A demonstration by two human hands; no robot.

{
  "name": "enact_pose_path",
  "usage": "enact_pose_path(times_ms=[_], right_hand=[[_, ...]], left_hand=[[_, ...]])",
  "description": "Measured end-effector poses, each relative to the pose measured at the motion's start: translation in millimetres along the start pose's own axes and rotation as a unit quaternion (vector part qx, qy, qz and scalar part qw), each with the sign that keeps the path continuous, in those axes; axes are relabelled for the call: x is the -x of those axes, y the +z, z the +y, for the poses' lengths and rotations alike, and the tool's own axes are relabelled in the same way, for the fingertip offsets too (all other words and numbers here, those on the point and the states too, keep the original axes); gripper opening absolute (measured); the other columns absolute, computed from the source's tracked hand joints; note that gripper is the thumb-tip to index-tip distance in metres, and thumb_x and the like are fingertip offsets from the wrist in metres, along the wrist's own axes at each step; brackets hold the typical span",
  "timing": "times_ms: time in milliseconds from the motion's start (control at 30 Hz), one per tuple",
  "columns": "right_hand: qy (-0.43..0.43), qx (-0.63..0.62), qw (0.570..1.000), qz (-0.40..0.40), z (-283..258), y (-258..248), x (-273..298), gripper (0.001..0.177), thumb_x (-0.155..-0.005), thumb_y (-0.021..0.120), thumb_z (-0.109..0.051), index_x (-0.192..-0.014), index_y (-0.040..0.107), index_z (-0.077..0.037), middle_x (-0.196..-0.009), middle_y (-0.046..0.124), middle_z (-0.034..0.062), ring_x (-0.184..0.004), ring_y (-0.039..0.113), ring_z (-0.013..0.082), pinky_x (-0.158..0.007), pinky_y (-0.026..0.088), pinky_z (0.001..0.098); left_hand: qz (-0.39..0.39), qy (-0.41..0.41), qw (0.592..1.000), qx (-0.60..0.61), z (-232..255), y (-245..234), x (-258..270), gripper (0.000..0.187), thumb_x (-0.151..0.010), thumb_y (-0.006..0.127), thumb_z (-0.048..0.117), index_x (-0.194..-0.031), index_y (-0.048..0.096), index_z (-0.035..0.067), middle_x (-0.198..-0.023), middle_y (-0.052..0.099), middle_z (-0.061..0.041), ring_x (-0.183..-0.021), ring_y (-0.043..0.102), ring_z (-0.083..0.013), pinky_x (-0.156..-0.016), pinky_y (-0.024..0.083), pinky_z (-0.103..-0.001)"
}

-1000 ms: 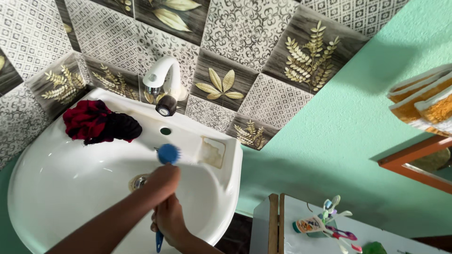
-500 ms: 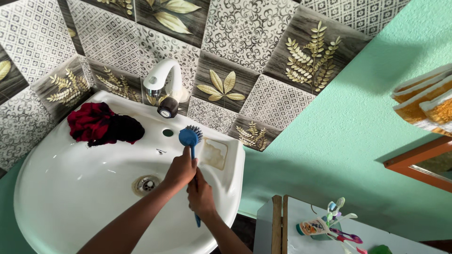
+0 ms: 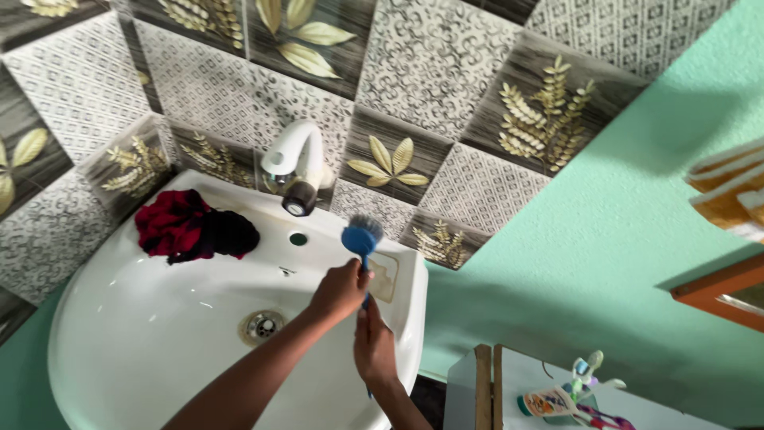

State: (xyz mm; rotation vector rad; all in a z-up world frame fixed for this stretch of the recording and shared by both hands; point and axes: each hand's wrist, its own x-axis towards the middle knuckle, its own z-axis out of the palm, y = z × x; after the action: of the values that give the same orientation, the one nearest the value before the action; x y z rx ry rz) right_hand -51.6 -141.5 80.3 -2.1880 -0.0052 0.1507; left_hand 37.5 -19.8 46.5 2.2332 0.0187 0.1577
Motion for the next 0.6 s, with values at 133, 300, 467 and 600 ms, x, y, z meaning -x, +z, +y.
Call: enact_pose_path(times_ms=[133,300,467,600], right_hand=[[-0.052,0.044,0.998,0.017,19.0,8.8,-5.2,0.028,-0.105,0.046,-0.024,-0.111,0.064,-0.004,-0.081,0.072,0.0274,-0.072,0.069,0.0478,-0.068,0.053,0.057],[-0.064,0.16,0.984,-0.04,33.1,90.6,-71.2,0.02,-0.103,0.045,-0.024,-0.106,0.055,-0.007,-0.093,0.069,0.0323,-0.095,0.065,0.0531,-0.079,0.051,0.0643],[-0.123,0.188,0.974,-0.026,20.2,144.4,-131.4,0.014,-0.098,0.051,-0.017,-0.103,0.055,-0.005,-0.088,0.07,0.0329,-0.087,0.067,0.054,-0.079,0.053,0.0628],[-0.111,0.187,0.976,0.023,42.2,102.0,-104.2,0.017,-0.102,0.048,-0.021,-0.109,0.059,-0.01,-0.089,0.072,0.0287,-0.088,0.069,0.0511,-0.074,0.054,0.0611]], left_hand=[[-0.005,-0.031,0.999,-0.041,-49.4,34.1,-14.9,0.035,-0.096,0.062,0.037,-0.092,0.064,0.003,-0.083,0.073,-0.023,-0.082,0.071,-0.0431,-0.075,0.057,-0.052],[0.109,-0.053,0.99,-0.068,-116.4,14.3,-24.9,0.039,-0.097,0.062,0.038,-0.085,0.068,0.002,-0.086,0.073,-0.023,-0.087,0.069,-0.0442,-0.078,0.055,-0.054],[0.059,-0.146,0.987,0.021,-119.7,-50.2,-48.3,0.04,-0.101,0.054,0.034,-0.081,0.07,0.003,-0.071,0.074,-0.018,-0.067,0.074,-0.0361,-0.07,0.06,-0.047],[-0.012,-0.152,0.981,0.116,-128.7,-4.6,-53.8,0.039,-0.1,0.054,0.034,-0.08,0.067,0.003,-0.064,0.072,-0.014,-0.056,0.074,-0.031,-0.061,0.063,-0.048]])
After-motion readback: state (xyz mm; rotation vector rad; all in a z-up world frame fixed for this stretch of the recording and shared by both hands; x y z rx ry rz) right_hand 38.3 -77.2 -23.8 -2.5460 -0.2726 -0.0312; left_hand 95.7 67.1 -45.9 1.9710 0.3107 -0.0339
